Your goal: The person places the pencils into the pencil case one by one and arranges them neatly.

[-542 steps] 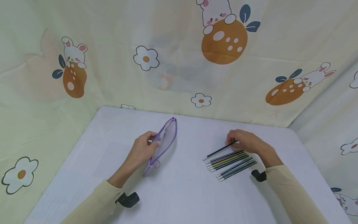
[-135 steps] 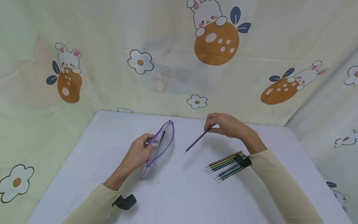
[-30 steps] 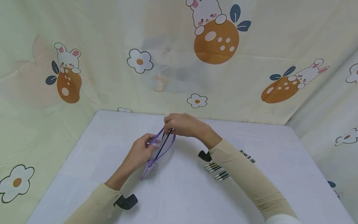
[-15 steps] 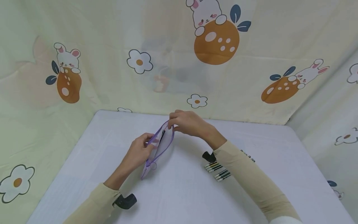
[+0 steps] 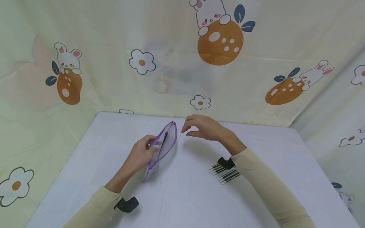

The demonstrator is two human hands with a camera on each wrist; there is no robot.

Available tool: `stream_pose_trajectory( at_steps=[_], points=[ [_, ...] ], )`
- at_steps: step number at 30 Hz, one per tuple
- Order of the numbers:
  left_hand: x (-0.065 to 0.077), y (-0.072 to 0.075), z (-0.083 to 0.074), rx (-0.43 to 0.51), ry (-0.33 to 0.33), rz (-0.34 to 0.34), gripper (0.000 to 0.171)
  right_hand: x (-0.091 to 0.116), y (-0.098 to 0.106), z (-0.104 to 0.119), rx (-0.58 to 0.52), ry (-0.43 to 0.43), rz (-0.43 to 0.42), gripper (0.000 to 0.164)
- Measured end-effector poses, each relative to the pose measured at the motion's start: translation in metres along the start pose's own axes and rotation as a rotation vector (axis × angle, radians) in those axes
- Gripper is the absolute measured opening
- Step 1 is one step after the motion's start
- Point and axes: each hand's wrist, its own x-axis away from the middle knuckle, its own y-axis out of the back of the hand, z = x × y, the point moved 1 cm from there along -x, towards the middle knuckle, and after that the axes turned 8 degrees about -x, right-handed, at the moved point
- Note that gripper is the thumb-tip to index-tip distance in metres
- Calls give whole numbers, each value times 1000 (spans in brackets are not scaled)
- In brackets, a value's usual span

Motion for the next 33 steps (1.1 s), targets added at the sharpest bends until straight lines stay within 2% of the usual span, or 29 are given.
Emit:
stream_pose_trajectory(
  at_steps=[7, 14, 21, 33],
  points=[
    [-1, 0, 2, -30, -11, -13, 33, 22, 2, -11, -110, -58, 9, 19],
    [-2, -1, 2, -40, -27, -12, 34, 44, 2, -19, -198, -177, 35, 25],
    [-2, -1, 1, -37, -20, -13, 34, 65, 2, -24, -243, -263, 74, 27],
    [-1, 0, 1, -32, 3, -12, 34, 103, 2, -43, -290, -342, 45, 31]
  ],
)
